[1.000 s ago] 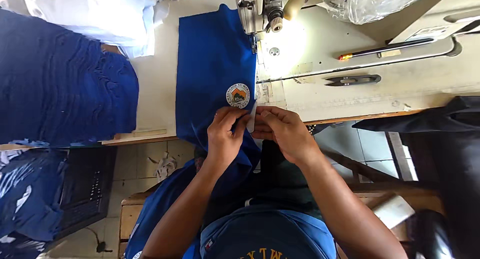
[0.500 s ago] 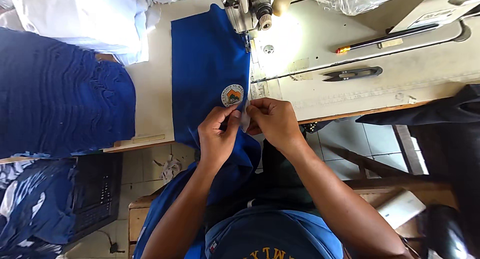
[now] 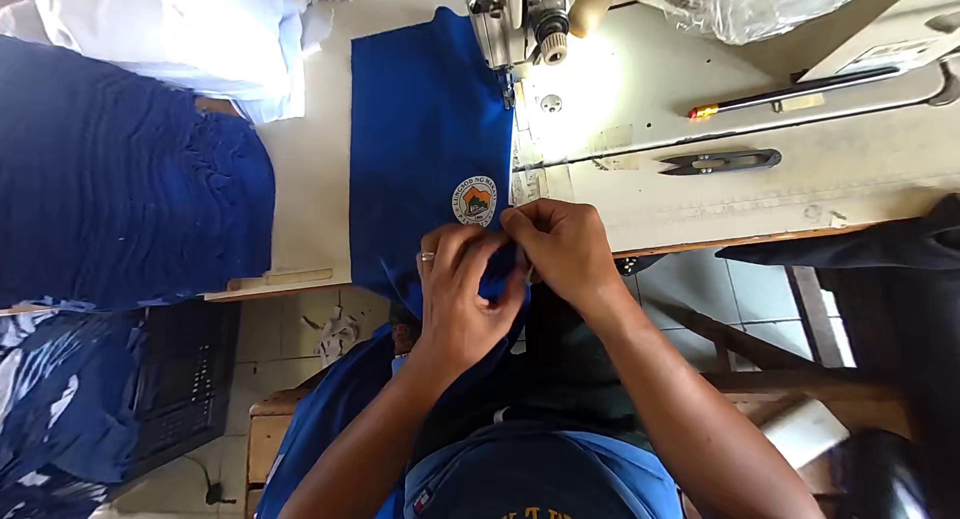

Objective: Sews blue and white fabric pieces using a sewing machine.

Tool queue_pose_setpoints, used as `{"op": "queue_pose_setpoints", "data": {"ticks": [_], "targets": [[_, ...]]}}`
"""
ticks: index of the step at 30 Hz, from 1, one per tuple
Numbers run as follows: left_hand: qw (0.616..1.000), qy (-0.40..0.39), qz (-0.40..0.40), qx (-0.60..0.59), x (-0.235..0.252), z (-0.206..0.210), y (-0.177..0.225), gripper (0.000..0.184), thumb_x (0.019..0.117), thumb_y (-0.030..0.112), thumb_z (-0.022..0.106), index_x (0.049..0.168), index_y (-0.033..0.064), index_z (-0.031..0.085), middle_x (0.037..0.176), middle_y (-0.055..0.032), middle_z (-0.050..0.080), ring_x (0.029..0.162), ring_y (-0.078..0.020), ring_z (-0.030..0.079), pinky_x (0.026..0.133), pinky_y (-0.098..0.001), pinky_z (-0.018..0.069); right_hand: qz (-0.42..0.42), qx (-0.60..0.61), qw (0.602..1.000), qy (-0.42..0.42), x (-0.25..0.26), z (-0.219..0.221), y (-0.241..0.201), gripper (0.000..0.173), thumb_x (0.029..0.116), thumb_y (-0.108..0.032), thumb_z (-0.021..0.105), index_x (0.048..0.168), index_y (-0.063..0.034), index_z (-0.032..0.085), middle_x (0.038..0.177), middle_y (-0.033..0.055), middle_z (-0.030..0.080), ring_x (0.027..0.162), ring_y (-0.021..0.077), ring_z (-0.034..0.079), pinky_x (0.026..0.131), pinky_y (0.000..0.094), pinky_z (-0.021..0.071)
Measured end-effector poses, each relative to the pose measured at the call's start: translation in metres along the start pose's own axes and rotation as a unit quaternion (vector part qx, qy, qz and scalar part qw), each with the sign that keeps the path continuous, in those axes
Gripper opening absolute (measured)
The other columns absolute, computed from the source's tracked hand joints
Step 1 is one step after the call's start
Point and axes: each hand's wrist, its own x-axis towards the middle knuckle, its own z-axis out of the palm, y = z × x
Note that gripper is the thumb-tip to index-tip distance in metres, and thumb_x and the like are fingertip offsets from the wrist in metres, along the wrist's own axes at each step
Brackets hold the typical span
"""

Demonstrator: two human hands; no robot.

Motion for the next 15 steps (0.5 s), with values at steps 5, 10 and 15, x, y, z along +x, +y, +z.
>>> {"op": "queue_pose_setpoints", "data": {"ticks": [5,10,15], "targets": [[0.999,-0.021,-0.030,-0.009,0.014,0.016,0.001,0.097,0.0730,0.031,0.086,0.153,0.0019,0.039,0.155,-0.0187,0.045,0.147,-0.0366,0.037,0.118,-0.0515,0.0354,-0.042,-0.125,0.991,0.020,0.000,0.000,-0.019,0.024,0.1003,-0.024,0.061,0.082,-0.0136,0.072,0.062,-0.0012,0.062,0.050,0.0089,0.057,0.044,0.0298,0.0458],[0.998,0.047,-0.041,0.025,0.039,0.036,-0.001,0.047,0.0936,0.018,0.065,0.137,0.0006,0.058,0.136,-0.0171,0.058,0.130,-0.0310,0.053,0.109,-0.0427,0.0430,-0.062,-0.095,0.993,0.026,0.003,-0.001,-0.030,0.026,0.1011,-0.023,0.059,0.080,-0.0120,0.068,0.058,0.0006,0.058,0.044,0.0106,0.053,0.039,0.0287,0.0421],[0.995,0.090,-0.013,0.043,0.051,0.038,-0.008,0.023,0.1011,0.013,0.060,0.120,0.0044,0.070,0.116,-0.0121,0.068,0.110,-0.0273,0.062,0.091,-0.0404,0.0493,-0.096,-0.083,0.992,-0.003,0.008,-0.004,-0.024,0.025,0.1032,-0.023,0.059,0.084,-0.0105,0.069,0.063,-0.0011,0.061,0.051,0.0061,0.057,0.046,0.0245,0.0473]]}}
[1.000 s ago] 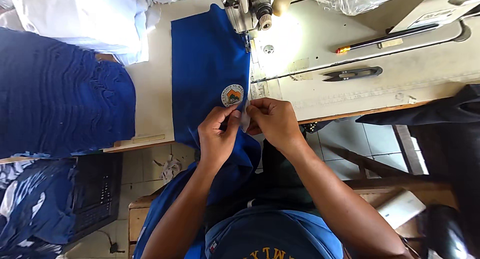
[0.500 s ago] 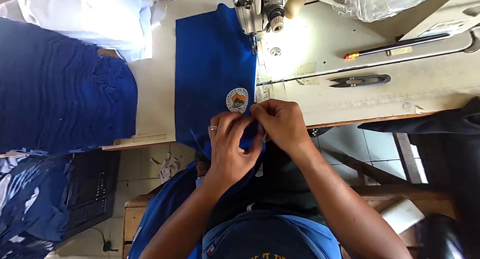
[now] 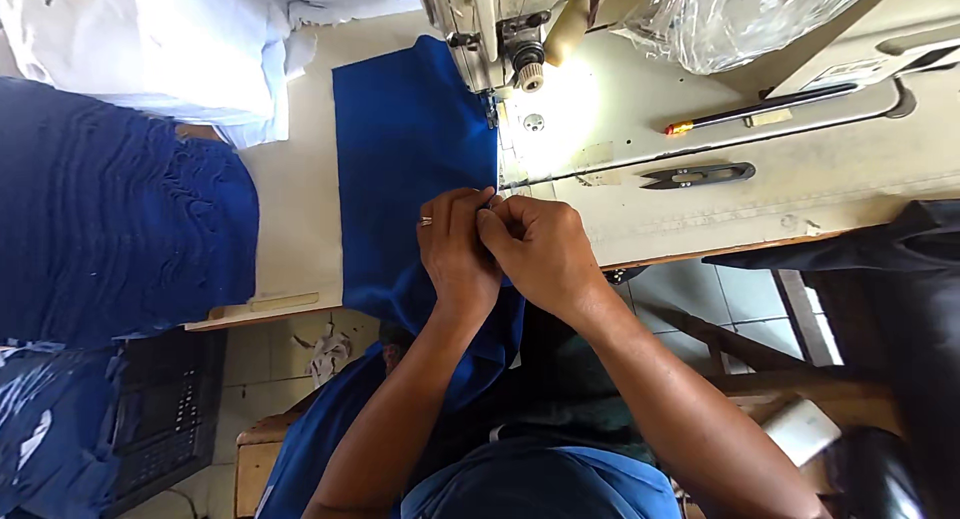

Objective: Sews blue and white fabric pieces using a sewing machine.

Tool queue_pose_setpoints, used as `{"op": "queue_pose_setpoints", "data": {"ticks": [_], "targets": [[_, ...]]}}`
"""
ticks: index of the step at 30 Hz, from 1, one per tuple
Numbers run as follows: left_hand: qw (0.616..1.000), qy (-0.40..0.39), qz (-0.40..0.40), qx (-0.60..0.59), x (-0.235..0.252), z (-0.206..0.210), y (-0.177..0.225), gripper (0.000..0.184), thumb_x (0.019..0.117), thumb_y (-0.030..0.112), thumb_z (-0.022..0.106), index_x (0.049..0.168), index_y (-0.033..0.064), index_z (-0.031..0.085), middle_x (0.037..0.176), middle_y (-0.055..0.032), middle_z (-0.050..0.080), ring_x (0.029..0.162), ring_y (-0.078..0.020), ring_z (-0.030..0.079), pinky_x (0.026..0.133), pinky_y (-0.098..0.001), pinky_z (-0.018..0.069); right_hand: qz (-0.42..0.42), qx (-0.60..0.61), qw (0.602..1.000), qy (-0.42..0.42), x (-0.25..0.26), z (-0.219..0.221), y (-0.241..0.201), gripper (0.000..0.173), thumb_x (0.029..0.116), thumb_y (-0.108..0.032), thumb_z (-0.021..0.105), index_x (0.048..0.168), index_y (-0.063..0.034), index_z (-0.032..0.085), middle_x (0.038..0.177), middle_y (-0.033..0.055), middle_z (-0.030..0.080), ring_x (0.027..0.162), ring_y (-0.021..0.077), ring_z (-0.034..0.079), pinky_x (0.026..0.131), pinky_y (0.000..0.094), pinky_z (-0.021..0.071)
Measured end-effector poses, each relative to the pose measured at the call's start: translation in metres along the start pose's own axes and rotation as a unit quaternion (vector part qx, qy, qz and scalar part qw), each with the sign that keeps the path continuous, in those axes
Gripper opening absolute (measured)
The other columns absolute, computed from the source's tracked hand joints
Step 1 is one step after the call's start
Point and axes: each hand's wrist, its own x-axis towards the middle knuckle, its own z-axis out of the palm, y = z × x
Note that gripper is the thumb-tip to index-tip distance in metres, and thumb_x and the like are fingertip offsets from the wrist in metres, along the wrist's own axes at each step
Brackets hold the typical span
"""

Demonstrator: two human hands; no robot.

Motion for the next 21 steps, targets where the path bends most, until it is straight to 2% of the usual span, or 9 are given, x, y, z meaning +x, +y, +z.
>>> {"op": "queue_pose_setpoints", "data": {"ticks": [2,3,5,7,8,10,12,17,21], "targets": [[1.000,0.009,0.011,0.013,0.002,-0.001,-0.006,0.019,0.0969,0.009,0.066,0.114,0.0044,0.074,0.112,-0.0118,0.071,0.106,-0.0250,0.066,0.089,-0.0359,0.0527,-0.049,-0.052,0.997,0.005,0.010,-0.013,0.011,0.030,0.1048,-0.029,0.058,0.088,-0.0083,0.072,0.066,0.0000,0.063,0.056,0.0077,0.059,0.052,0.0272,0.0503],[1.000,0.015,0.021,0.015,0.004,-0.002,-0.010,0.017,0.0971,0.010,0.069,0.112,0.0044,0.075,0.108,-0.0116,0.072,0.103,-0.0234,0.067,0.088,-0.0335,0.0542,-0.084,-0.096,0.991,0.024,0.019,-0.020,0.020,0.029,0.1042,-0.028,0.058,0.092,-0.0070,0.074,0.071,0.0025,0.067,0.061,0.0111,0.063,0.058,0.0313,0.0531],[0.998,0.021,0.051,0.003,0.008,-0.005,-0.021,0.016,0.0969,0.014,0.072,0.109,0.0034,0.077,0.103,-0.0121,0.073,0.099,-0.0220,0.068,0.088,-0.0312,0.0552,-0.175,-0.179,0.966,0.056,0.045,-0.030,0.038,0.023,0.1027,-0.018,0.058,0.106,-0.0060,0.077,0.091,0.0082,0.073,0.080,0.0205,0.070,0.072,0.0387,0.0577],[0.996,0.019,0.087,-0.015,0.012,-0.007,-0.030,0.017,0.0954,0.013,0.074,0.108,0.0020,0.077,0.100,-0.0128,0.072,0.096,-0.0216,0.069,0.086,-0.0307,0.0559,-0.272,-0.244,0.930,0.039,0.073,-0.031,0.052,0.025,0.1015,-0.010,0.057,0.118,-0.0084,0.076,0.114,0.0092,0.073,0.101,0.0273,0.069,0.086,0.0395,0.0566],[0.994,0.018,0.106,-0.024,0.014,-0.008,-0.034,0.018,0.0943,0.012,0.076,0.108,0.0013,0.078,0.099,-0.0132,0.072,0.094,-0.0215,0.069,0.085,-0.0306,0.0558,-0.315,-0.266,0.911,0.026,0.085,-0.030,0.057,0.026,0.1009,-0.009,0.057,0.118,-0.0096,0.077,0.119,0.0090,0.073,0.101,0.0292,0.067,0.085,0.0397,0.0552],[0.989,0.019,0.142,-0.035,0.019,-0.009,-0.042,0.017,0.0926,0.012,0.078,0.105,0.0002,0.078,0.095,-0.0134,0.072,0.091,-0.0207,0.069,0.083,-0.0296,0.0563,-0.372,-0.288,0.883,0.005,0.104,-0.028,0.065,0.025,0.0993,-0.007,0.057,0.112,-0.0110,0.079,0.117,0.0082,0.074,0.101,0.0300,0.067,0.084,0.0395,0.0550],[0.987,0.013,0.157,-0.038,0.024,-0.011,-0.050,0.017,0.0928,0.014,0.078,0.103,-0.0006,0.078,0.093,-0.0135,0.071,0.089,-0.0196,0.069,0.082,-0.0282,0.0565,-0.393,-0.276,0.877,0.005,0.112,-0.027,0.072,0.022,0.0984,-0.008,0.059,0.105,-0.0106,0.080,0.109,0.0068,0.076,0.098,0.0276,0.068,0.083,0.0375,0.0539],[0.980,0.007,0.190,-0.057,0.032,-0.013,-0.062,0.018,0.0915,0.013,0.079,0.099,-0.0029,0.077,0.093,-0.0150,0.071,0.088,-0.0187,0.069,0.081,-0.0263,0.0565,-0.400,-0.271,0.875,0.012,0.111,-0.025,0.074,0.020,0.1001,-0.012,0.059,0.101,-0.0110,0.079,0.102,0.0060,0.075,0.095,0.0260,0.067,0.078,0.0370,0.0524],[0.977,-0.003,0.202,-0.072,0.034,-0.008,-0.059,0.018,0.0907,0.012,0.080,0.099,-0.0028,0.077,0.092,-0.0150,0.070,0.088,-0.0196,0.068,0.081,-0.0268,0.0560,-0.406,-0.296,0.864,0.004,0.109,-0.024,0.072,0.025,0.0999,-0.003,0.053,0.105,-0.0072,0.076,0.103,0.0087,0.074,0.096,0.0295,0.067,0.077,0.0394,0.0521]]}}
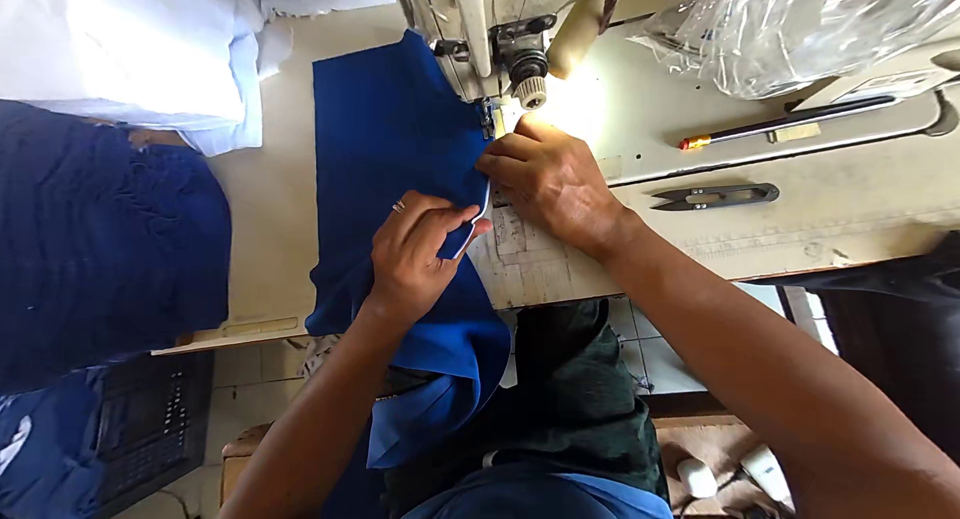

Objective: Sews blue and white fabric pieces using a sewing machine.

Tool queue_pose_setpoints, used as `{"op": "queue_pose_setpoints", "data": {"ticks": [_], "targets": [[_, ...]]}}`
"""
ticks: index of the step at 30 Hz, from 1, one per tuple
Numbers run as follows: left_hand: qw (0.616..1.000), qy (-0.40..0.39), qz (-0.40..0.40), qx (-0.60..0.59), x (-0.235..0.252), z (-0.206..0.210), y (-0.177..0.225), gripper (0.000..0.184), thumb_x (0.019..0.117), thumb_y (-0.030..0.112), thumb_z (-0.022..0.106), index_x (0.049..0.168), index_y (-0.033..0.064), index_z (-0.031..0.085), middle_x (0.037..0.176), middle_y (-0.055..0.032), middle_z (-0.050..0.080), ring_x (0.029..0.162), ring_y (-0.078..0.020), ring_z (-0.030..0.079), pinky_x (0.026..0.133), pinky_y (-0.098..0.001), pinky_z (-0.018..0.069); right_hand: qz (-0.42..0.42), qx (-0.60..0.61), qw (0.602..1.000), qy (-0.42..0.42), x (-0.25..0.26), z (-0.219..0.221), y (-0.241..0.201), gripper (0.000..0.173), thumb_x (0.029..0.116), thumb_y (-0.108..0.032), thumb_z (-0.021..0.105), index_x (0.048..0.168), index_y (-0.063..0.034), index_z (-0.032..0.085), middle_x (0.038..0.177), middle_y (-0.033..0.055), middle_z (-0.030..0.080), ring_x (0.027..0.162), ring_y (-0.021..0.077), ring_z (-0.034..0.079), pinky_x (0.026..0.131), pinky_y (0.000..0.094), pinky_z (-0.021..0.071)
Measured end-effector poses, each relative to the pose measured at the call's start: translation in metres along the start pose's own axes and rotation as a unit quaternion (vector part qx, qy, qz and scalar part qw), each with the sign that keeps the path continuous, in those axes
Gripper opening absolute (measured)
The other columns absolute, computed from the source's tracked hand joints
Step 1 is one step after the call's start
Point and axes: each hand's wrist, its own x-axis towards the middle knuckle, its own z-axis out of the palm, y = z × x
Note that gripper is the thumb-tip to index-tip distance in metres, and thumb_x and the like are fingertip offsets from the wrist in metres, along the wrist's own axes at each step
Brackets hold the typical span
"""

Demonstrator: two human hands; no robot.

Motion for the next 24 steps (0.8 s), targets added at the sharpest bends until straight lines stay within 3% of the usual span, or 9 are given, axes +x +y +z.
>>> {"op": "queue_pose_setpoints", "data": {"ticks": [8,15,24], "targets": [[0.999,-0.023,0.012,-0.023,0.000,0.002,0.002,0.018,0.0899,0.012,0.080,0.100,-0.0023,0.077,0.092,-0.0142,0.070,0.088,-0.0178,0.067,0.081,-0.0248,0.0552,0.021,-0.011,1.000,0.012,-0.012,-0.005,-0.007,0.024,0.0993,-0.007,0.057,0.103,-0.0138,0.081,0.108,0.0028,0.077,0.092,0.0248,0.067,0.073,0.0369,0.0492],[0.999,-0.037,0.013,-0.027,0.000,0.003,0.003,0.017,0.0899,0.011,0.080,0.100,-0.0021,0.077,0.092,-0.0146,0.069,0.088,-0.0181,0.067,0.080,-0.0246,0.0548,0.033,-0.004,0.999,-0.001,-0.018,-0.010,-0.011,0.024,0.0994,-0.010,0.058,0.102,-0.0161,0.081,0.109,0.0009,0.078,0.092,0.0230,0.066,0.077,0.0381,0.0448],[0.999,-0.033,0.015,-0.027,0.001,0.003,0.003,0.017,0.0901,0.009,0.079,0.103,-0.0017,0.077,0.094,-0.0146,0.070,0.089,-0.0177,0.066,0.082,-0.0244,0.0545,0.043,0.008,0.998,0.053,-0.013,-0.002,-0.013,0.020,0.0977,-0.009,0.061,0.095,-0.0121,0.080,0.095,0.0026,0.078,0.085,0.0217,0.065,0.076,0.0381,0.0421]]}}
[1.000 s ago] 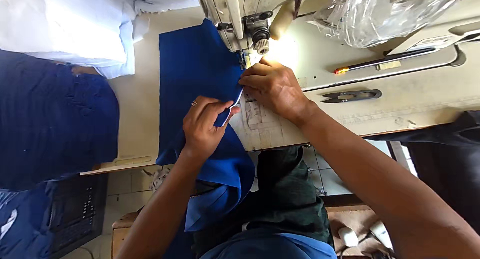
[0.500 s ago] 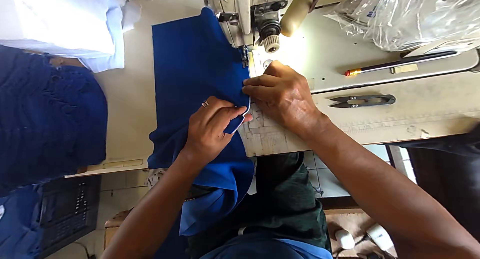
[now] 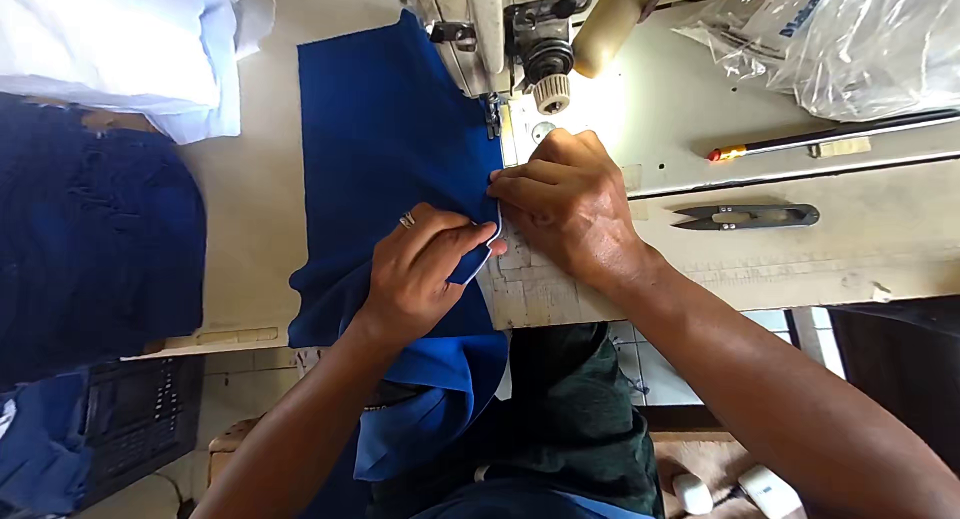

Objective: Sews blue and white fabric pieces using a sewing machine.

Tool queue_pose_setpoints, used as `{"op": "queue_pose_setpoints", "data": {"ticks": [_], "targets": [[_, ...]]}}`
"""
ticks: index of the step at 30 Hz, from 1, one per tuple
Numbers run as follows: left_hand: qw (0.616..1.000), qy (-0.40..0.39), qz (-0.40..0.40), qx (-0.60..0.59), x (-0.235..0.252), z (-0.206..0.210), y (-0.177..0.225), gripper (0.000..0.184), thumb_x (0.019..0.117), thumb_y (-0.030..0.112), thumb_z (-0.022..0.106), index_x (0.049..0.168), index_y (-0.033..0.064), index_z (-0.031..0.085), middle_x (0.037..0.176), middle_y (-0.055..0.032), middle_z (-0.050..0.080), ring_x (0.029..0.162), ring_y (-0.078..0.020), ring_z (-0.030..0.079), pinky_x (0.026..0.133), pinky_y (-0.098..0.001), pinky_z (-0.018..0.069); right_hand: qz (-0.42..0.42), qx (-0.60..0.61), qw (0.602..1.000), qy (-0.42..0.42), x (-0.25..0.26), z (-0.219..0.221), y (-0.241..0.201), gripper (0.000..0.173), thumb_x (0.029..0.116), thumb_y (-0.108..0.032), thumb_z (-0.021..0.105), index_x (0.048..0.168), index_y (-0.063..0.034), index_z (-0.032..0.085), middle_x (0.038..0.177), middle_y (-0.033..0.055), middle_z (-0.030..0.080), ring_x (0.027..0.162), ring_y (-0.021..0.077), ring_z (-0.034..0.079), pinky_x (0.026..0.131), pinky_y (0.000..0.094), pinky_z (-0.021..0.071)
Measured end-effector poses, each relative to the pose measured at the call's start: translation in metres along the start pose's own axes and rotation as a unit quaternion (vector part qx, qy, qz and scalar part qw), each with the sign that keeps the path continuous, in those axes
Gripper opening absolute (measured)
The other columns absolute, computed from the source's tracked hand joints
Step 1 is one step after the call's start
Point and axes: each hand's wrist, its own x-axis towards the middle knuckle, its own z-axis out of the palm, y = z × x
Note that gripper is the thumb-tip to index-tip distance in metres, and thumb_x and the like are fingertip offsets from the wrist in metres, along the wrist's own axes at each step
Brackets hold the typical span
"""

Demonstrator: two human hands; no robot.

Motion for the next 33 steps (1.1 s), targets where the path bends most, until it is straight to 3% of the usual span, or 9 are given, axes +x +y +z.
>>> {"op": "queue_pose_setpoints", "data": {"ticks": [11,19,26,33], "targets": [[1.000,-0.018,0.005,-0.006,0.002,0.001,-0.003,0.015,0.0906,0.005,0.077,0.104,-0.0011,0.077,0.094,-0.0143,0.070,0.089,-0.0179,0.066,0.081,-0.0239,0.0538,0.007,-0.016,0.999,-0.030,-0.003,-0.003,0.000,0.021,0.0991,-0.013,0.061,0.100,-0.0155,0.081,0.106,0.0000,0.079,0.087,0.0212,0.064,0.078,0.0388,0.0419],[0.998,-0.057,0.010,0.036,0.021,0.003,-0.022,0.015,0.0932,0.008,0.075,0.106,-0.0008,0.077,0.098,-0.0158,0.071,0.094,-0.0227,0.069,0.085,-0.0291,0.0559,0.021,-0.046,0.998,-0.042,0.005,0.001,0.008,0.022,0.1003,-0.015,0.059,0.103,-0.0164,0.080,0.114,-0.0007,0.077,0.091,0.0224,0.064,0.080,0.0400,0.0417],[0.999,-0.011,-0.028,0.045,0.011,-0.002,-0.012,0.015,0.0881,0.013,0.082,0.098,0.0015,0.079,0.093,-0.0128,0.072,0.089,-0.0207,0.067,0.079,-0.0292,0.0538,0.000,-0.006,0.999,-0.034,0.005,0.000,0.011,0.019,0.0982,-0.014,0.062,0.101,-0.0167,0.081,0.105,0.0000,0.078,0.086,0.0217,0.063,0.076,0.0385,0.0410],[0.996,-0.031,-0.088,-0.006,0.011,-0.008,-0.015,0.015,0.0955,0.009,0.072,0.104,-0.0024,0.076,0.103,-0.0144,0.074,0.101,-0.0198,0.069,0.090,-0.0304,0.0558,0.009,0.028,0.998,-0.048,0.008,0.000,0.015,0.019,0.0995,-0.018,0.062,0.102,-0.0164,0.081,0.101,0.0011,0.077,0.089,0.0216,0.063,0.079,0.0379,0.0424]]}}
